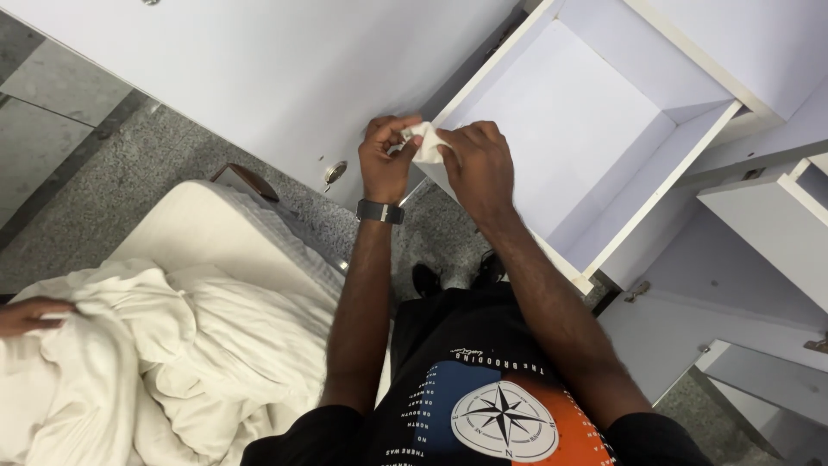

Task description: The person wipes the interior surfaces of a white wall-mounted cabinet using a white cloth. They clean the bottom, sides, and top shelves, occasionally folding the cloth and moving it between compartments. The person also briefly handles a small metallic object found inside the cabinet.

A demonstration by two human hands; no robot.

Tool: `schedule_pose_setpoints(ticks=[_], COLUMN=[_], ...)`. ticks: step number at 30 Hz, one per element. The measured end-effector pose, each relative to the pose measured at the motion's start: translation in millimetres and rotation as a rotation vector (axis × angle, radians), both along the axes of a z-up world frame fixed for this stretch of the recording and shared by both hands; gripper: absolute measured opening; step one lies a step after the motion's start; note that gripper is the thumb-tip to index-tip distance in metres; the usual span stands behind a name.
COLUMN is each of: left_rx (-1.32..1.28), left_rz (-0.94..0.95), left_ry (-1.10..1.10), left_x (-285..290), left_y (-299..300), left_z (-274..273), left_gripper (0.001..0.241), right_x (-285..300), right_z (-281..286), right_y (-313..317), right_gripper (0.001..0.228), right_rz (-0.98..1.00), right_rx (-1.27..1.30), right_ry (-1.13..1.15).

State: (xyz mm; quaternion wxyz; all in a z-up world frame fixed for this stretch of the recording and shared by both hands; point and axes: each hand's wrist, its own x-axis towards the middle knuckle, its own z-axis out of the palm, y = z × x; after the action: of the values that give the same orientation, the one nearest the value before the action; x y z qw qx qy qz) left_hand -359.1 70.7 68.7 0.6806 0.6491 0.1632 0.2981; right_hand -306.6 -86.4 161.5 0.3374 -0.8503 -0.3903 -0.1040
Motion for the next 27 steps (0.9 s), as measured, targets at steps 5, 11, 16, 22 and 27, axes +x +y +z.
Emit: schedule_pose_setpoints(ticks=[5,11,16,22,27], left_rx=[0.36,0.81,1.097,1.03,1.023], left_rz=[0.116,0.241,0.052,-0.383,-0.49], left_ry=[-0.011,0.095,0.126,0.221,0.25], left_x=[6,7,6,8,10], left_y=[-8,-15,-8,10,-3], left_z=[10,16,13,-2,11], left_gripper=[0.024,0.033,0.044,0.047,0.036], right_x=[-5,-3,9,9,5], right_z=[-11,-38,-46,-38,-44], right_y=[-3,-1,-1,-9,-23], right_gripper=[0.02,0.013,0.016,0.024,0.02], right_rz=[-0.037,-0.048,-0.043,0.01,0.041], right_rx=[-0.122,-0.134,-0.081,-0.217,-0.238], right_ry=[0.046,0.153,0.225,0.229,0.151])
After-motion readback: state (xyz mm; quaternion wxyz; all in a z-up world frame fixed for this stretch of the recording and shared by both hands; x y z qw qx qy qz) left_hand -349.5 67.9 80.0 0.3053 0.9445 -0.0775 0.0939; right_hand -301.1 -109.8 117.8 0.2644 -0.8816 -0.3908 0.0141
